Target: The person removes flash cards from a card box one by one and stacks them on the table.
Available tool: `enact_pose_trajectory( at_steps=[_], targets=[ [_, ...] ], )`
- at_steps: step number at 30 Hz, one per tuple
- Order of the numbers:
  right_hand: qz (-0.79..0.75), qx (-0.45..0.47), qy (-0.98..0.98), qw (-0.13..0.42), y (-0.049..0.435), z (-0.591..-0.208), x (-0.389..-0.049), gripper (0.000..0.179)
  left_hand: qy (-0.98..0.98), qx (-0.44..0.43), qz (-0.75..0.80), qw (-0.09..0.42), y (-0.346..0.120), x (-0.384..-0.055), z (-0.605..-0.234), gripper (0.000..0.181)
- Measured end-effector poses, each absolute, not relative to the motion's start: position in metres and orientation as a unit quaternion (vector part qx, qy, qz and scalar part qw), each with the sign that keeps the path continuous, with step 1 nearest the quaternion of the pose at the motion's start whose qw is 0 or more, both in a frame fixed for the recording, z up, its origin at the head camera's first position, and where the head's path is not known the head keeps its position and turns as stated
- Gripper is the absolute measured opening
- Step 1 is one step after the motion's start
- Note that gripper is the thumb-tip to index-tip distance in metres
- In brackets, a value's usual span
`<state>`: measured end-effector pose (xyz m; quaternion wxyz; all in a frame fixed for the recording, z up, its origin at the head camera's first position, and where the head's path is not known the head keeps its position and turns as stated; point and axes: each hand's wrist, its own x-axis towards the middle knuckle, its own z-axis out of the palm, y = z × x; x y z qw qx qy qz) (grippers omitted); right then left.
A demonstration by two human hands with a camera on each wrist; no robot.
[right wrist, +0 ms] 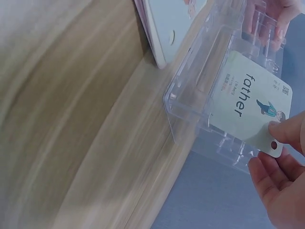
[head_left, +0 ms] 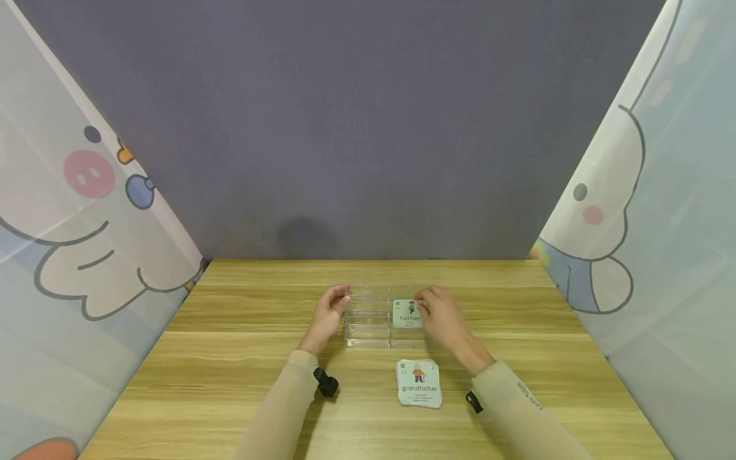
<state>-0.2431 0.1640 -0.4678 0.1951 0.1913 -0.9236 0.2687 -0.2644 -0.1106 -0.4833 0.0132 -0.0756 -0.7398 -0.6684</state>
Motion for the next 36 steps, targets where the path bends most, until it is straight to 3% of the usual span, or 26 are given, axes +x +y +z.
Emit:
enact_pose_trajectory(
  at_steps=[14, 26, 36],
  targets=[
    [0.301, 0.198, -0.917, 0.172, 0.162, -0.468, -0.239, 0.025, -0.74, -0.082, -0.668, 0.012, -0.111, -0.265, -0.484, 0.036],
    [0.353, 0.186, -0.897, 0.188, 0.163, -0.464, -0.237, 0.023, -0.746, -0.082, -0.66, 0.014, -0.111, -0.265, -0.481, 0.036],
    [0.357, 0.177, -0.898, 0.189, 0.165, -0.466, -0.237, 0.019, -0.745, -0.07, -0.663, 0.027, -0.112, -0.284, -0.514, 0.036]
  ],
)
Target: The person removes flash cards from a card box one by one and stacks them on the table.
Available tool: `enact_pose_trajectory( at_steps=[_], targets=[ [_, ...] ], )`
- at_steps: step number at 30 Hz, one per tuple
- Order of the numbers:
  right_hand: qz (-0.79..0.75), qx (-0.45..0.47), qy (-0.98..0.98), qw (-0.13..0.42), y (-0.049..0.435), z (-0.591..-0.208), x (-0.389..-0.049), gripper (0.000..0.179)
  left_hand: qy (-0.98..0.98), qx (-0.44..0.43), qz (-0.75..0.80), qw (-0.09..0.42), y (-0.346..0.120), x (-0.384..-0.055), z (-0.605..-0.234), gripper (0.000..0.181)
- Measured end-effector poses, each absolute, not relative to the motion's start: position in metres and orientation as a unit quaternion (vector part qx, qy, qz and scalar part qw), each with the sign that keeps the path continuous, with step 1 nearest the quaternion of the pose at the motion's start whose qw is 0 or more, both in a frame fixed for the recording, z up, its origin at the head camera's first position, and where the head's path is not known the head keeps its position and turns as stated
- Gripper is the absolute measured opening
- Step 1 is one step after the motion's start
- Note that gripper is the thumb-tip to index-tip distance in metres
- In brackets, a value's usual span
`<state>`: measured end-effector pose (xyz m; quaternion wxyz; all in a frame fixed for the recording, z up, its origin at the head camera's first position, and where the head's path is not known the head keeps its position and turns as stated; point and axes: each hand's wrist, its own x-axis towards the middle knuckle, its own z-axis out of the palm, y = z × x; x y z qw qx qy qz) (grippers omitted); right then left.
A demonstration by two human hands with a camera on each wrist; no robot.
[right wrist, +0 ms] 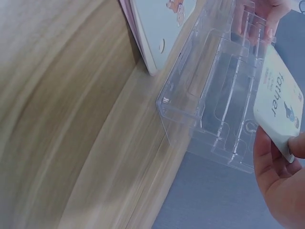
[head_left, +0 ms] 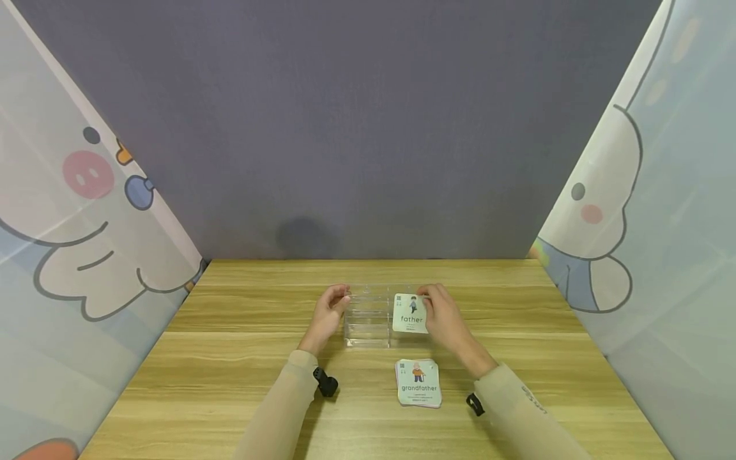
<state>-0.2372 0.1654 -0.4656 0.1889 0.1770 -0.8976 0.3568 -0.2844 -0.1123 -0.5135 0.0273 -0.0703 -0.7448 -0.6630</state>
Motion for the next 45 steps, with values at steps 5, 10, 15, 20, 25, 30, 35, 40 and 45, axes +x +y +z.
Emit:
enact_pose_trajectory(
  at_steps=[5, 10, 15, 20, 25, 30, 35, 40, 45],
  targets=[
    [0.357, 0.179, -0.898, 0.186, 0.166, -0.466, -0.236, 0.018, -0.74, -0.071, -0.668, 0.025, -0.112, -0.284, -0.514, 0.037],
    [0.362, 0.176, -0.897, 0.181, 0.167, -0.463, -0.234, 0.019, -0.738, -0.074, -0.67, 0.025, -0.112, -0.283, -0.513, 0.036],
    [0.364, 0.177, -0.897, 0.179, 0.167, -0.46, -0.231, 0.02, -0.739, -0.077, -0.669, 0.026, -0.113, -0.284, -0.514, 0.036],
    [0.372, 0.175, -0.895, 0.171, 0.167, -0.456, -0.227, 0.02, -0.738, -0.072, -0.67, 0.022, -0.113, -0.284, -0.515, 0.036],
    [0.391, 0.175, -0.89, 0.159, 0.168, -0.451, -0.223, 0.02, -0.739, -0.073, -0.669, 0.026, -0.113, -0.284, -0.515, 0.034],
    [0.403, 0.169, -0.886, 0.15, 0.169, -0.448, -0.221, 0.02, -0.74, -0.07, -0.669, 0.027, -0.113, -0.284, -0.514, 0.035],
    [0.409, 0.16, -0.886, 0.151, 0.169, -0.447, -0.219, 0.019, -0.743, -0.071, -0.665, 0.024, -0.112, -0.281, -0.509, 0.036],
    [0.408, 0.15, -0.888, 0.149, 0.168, -0.445, -0.216, 0.018, -0.749, -0.077, -0.657, 0.016, -0.11, -0.266, -0.485, 0.035],
    [0.416, 0.141, -0.887, 0.139, 0.168, -0.444, -0.214, 0.018, -0.748, -0.069, -0.66, 0.014, -0.112, -0.273, -0.494, 0.035]
  ],
)
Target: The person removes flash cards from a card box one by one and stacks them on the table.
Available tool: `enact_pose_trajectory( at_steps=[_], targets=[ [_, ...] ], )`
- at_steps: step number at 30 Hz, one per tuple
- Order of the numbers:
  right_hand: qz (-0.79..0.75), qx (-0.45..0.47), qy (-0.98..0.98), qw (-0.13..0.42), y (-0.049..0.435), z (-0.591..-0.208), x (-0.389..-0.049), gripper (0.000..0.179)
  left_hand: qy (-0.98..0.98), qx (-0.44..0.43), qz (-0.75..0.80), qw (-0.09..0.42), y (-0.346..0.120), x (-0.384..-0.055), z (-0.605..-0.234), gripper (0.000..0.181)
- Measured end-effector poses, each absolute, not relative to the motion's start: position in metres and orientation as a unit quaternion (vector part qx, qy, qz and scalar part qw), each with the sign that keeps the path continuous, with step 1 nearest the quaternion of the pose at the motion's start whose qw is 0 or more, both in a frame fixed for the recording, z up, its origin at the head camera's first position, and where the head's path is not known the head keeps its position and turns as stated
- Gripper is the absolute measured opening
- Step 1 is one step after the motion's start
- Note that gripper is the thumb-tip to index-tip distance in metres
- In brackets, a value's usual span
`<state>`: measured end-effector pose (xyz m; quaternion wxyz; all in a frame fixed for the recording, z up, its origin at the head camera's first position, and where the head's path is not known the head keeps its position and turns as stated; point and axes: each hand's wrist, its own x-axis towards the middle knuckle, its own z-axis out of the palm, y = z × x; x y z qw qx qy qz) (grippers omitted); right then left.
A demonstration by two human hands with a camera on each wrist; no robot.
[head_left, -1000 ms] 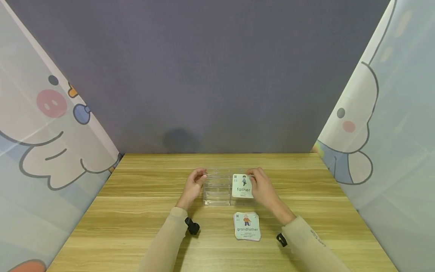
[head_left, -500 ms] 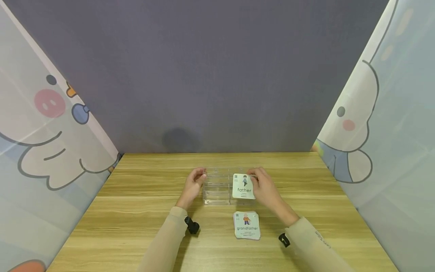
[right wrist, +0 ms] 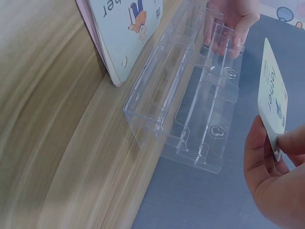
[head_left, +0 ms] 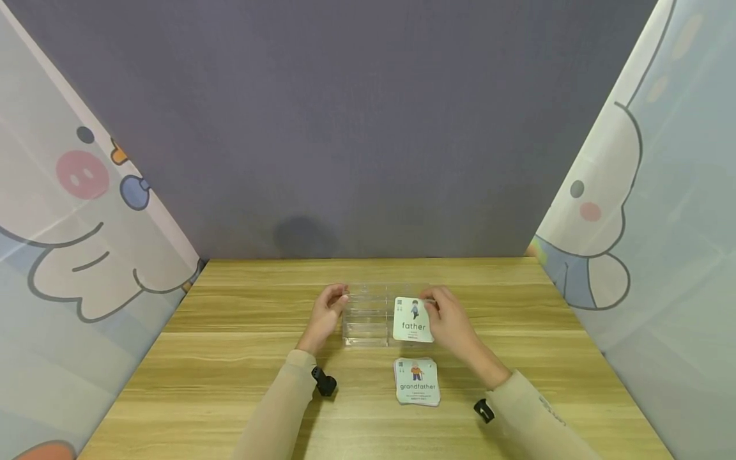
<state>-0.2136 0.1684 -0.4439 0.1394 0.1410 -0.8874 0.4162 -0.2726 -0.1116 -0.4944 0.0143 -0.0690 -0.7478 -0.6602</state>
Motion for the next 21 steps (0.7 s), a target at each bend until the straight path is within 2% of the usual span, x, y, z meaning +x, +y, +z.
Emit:
enact_pose_trajectory(
  at_steps=[6, 21],
  targets=[
    [0.425, 0.128, -0.888, 0.119, 0.169, -0.443, -0.211, 0.02, -0.747, -0.064, -0.662, 0.02, -0.114, -0.283, -0.513, 0.036],
    [0.434, 0.136, -0.885, 0.098, 0.172, -0.44, -0.201, 0.018, -0.747, -0.068, -0.661, 0.023, -0.114, -0.284, -0.515, 0.035]
  ],
)
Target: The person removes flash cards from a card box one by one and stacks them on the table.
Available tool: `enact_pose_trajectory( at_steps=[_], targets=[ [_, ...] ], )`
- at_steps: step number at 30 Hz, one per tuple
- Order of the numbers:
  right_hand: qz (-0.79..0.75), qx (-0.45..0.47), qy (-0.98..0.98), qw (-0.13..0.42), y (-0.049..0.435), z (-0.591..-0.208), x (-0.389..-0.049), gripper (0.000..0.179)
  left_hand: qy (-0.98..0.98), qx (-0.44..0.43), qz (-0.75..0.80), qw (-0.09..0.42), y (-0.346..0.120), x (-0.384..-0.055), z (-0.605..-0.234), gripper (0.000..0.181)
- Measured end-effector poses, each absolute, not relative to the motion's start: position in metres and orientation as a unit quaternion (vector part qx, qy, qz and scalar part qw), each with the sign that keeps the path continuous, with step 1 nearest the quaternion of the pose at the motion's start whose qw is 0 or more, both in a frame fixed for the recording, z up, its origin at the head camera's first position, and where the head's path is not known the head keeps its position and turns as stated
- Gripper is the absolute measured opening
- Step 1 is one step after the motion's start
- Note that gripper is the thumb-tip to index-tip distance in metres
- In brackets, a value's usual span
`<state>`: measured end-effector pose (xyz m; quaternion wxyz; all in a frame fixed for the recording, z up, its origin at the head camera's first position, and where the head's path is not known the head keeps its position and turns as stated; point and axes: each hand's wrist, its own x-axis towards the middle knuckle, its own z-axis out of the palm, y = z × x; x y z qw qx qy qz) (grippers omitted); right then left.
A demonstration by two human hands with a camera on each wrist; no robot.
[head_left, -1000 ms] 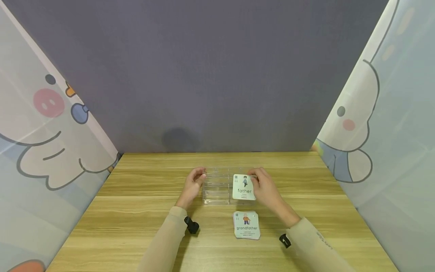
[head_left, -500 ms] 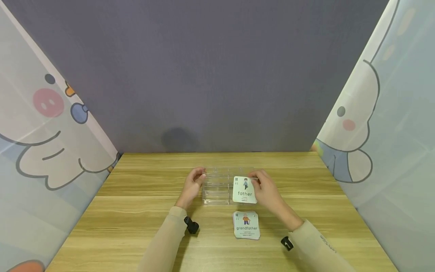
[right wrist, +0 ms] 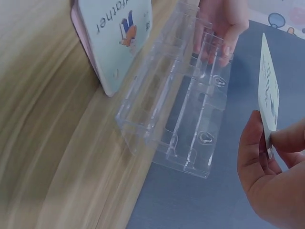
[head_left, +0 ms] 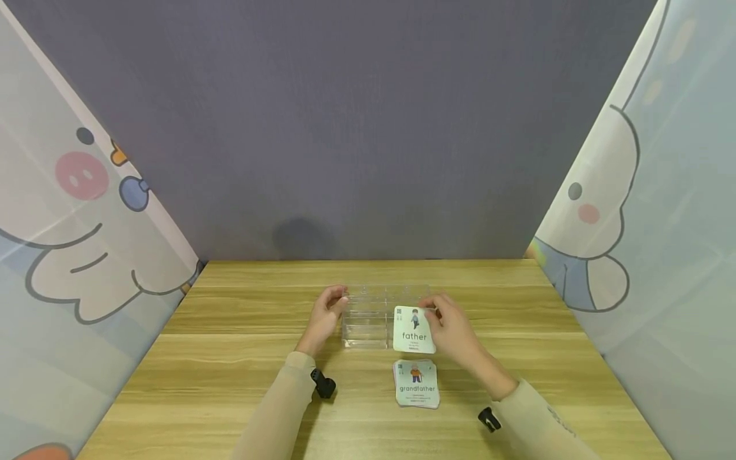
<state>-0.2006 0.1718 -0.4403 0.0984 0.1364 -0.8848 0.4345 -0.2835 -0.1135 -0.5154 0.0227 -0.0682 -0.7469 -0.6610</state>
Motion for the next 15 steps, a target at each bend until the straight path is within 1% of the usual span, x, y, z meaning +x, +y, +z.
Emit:
enact_pose_trajectory(
  at_steps=[9, 15],
  targets=[
    [0.421, 0.124, -0.893, 0.1, 0.1745, -0.4426, -0.1959, 0.018, -0.744, -0.069, -0.664, 0.024, -0.1133, -0.2841, -0.5138, 0.036],
    [0.416, 0.121, -0.897, 0.089, 0.176, -0.4456, -0.1917, 0.019, -0.741, -0.071, -0.667, 0.02, -0.1131, -0.2833, -0.5133, 0.036]
  ],
)
